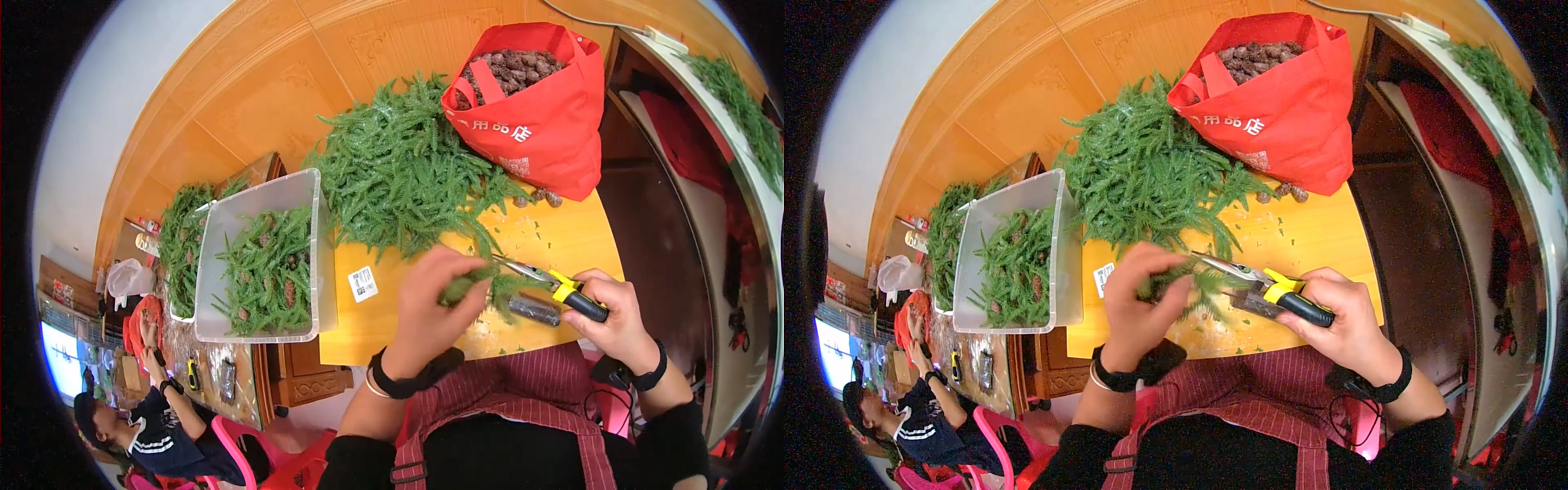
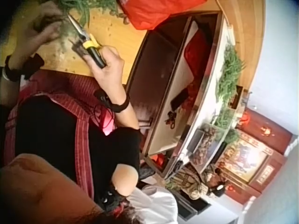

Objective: Trimming and cleaning green plant stems with snips at a workbench.

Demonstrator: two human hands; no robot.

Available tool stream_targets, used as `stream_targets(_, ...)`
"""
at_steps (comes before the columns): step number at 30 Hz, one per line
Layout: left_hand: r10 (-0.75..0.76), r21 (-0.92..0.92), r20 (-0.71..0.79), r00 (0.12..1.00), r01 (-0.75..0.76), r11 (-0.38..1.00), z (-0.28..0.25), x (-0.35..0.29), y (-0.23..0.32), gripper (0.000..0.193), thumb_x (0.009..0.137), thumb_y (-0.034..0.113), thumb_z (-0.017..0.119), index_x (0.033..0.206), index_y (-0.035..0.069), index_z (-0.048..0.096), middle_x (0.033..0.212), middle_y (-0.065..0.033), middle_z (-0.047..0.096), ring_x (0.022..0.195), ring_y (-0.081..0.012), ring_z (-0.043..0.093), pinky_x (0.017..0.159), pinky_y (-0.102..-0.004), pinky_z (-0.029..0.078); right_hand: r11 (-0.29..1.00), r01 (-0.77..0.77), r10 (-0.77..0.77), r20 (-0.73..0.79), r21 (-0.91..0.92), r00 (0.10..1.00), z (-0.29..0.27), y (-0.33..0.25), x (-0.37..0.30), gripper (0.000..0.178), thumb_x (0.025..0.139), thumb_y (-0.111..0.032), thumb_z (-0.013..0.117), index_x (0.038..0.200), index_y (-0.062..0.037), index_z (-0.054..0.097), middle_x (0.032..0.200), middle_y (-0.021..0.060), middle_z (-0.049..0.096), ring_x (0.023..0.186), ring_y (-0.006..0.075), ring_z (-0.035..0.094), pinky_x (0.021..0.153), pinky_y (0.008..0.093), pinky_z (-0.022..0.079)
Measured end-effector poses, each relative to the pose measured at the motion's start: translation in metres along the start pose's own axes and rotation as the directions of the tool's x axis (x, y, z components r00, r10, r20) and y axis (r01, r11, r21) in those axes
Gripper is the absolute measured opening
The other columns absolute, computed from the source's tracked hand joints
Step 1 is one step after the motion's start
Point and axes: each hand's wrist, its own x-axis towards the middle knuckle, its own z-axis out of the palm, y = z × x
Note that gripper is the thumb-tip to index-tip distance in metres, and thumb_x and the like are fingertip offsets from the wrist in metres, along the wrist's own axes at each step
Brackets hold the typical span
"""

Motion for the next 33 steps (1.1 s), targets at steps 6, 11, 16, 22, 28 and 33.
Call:
stream_targets(6, -0.292, -0.280, 0.018, 0.956, 0.285, 0.917, 0.000, -0.004, 0.007, 0.019, 0.070, -0.003, 0.061, 0.088, -0.001, 0.058, 0.076, -0.0060, 0.054, 0.070, -0.0152, 0.053, 0.061, -0.0256, 0.042, 0.997, 0.062, -0.061, -0.017, 0.052, 0.998, 0.002, 0.004, 0.001, 0.028, 0.064, -0.019, 0.071, 0.062, -0.0025, 0.049, 0.064, 0.0092, 0.053, 0.078, 0.0266, 0.056, 0.065, 0.0323, 0.044)
stream_targets(11, -0.594, -0.643, 0.256, 0.763, 0.593, 0.485, -0.006, -0.004, 0.014, 0.012, 0.078, 0.000, 0.057, 0.090, 0.000, 0.057, 0.078, -0.0002, 0.053, 0.068, -0.0060, 0.049, 0.058, -0.0199, 0.040, 0.987, 0.139, -0.136, -0.037, 0.081, 0.990, 0.004, 0.008, 0.004, 0.027, 0.066, -0.021, 0.070, 0.064, -0.0026, 0.050, 0.066, 0.0090, 0.054, 0.083, 0.0276, 0.056, 0.070, 0.0333, 0.044)
stream_targets(16, -0.624, -0.709, 0.499, 0.601, 0.697, 0.105, -0.008, -0.007, 0.010, 0.014, 0.080, 0.006, 0.056, 0.094, 0.004, 0.055, 0.078, 0.0001, 0.054, 0.052, -0.0027, 0.037, 0.045, -0.0162, 0.028, 0.980, 0.170, -0.171, 0.001, 0.102, 0.985, 0.001, 0.012, 0.005, 0.027, 0.065, -0.021, 0.070, 0.064, -0.0030, 0.050, 0.066, 0.0087, 0.055, 0.083, 0.0298, 0.055, 0.071, 0.0343, 0.043)
stream_targets(22, -0.571, -0.692, 0.596, 0.564, 0.721, -0.010, -0.005, -0.015, -0.003, 0.014, 0.080, 0.009, 0.057, 0.094, 0.005, 0.054, 0.071, 0.0019, 0.052, 0.050, -0.0020, 0.034, 0.043, -0.0165, 0.026, 0.963, 0.258, -0.258, -0.006, 0.076, 0.966, 0.004, 0.013, 0.011, 0.029, 0.065, -0.020, 0.072, 0.062, -0.0033, 0.048, 0.065, 0.0079, 0.055, 0.082, 0.0297, 0.055, 0.070, 0.0345, 0.043)
stream_targets(28, -0.678, -0.648, 0.510, 0.529, 0.755, 0.102, -0.006, -0.007, 0.009, 0.029, 0.072, 0.010, 0.060, 0.098, -0.001, 0.054, 0.072, -0.0050, 0.053, 0.062, -0.0089, 0.047, 0.049, -0.0172, 0.037, 0.981, 0.193, -0.193, -0.027, -0.008, 0.981, 0.003, 0.010, 0.007, 0.030, 0.064, -0.016, 0.073, 0.061, -0.0029, 0.047, 0.063, 0.0090, 0.053, 0.074, 0.0276, 0.056, 0.065, 0.0325, 0.044)
stream_targets(33, -0.366, -0.261, 0.026, 0.930, 0.360, 0.896, 0.004, -0.005, 0.009, 0.020, 0.070, 0.001, 0.061, 0.089, 0.001, 0.057, 0.075, -0.0056, 0.054, 0.068, -0.0126, 0.051, 0.055, -0.0235, 0.042, 0.991, 0.120, -0.125, -0.106, -0.058, 0.986, 0.012, 0.007, 0.003, 0.029, 0.063, -0.012, 0.073, 0.061, -0.0025, 0.046, 0.060, 0.0095, 0.050, 0.070, 0.0262, 0.056, 0.063, 0.0327, 0.044)
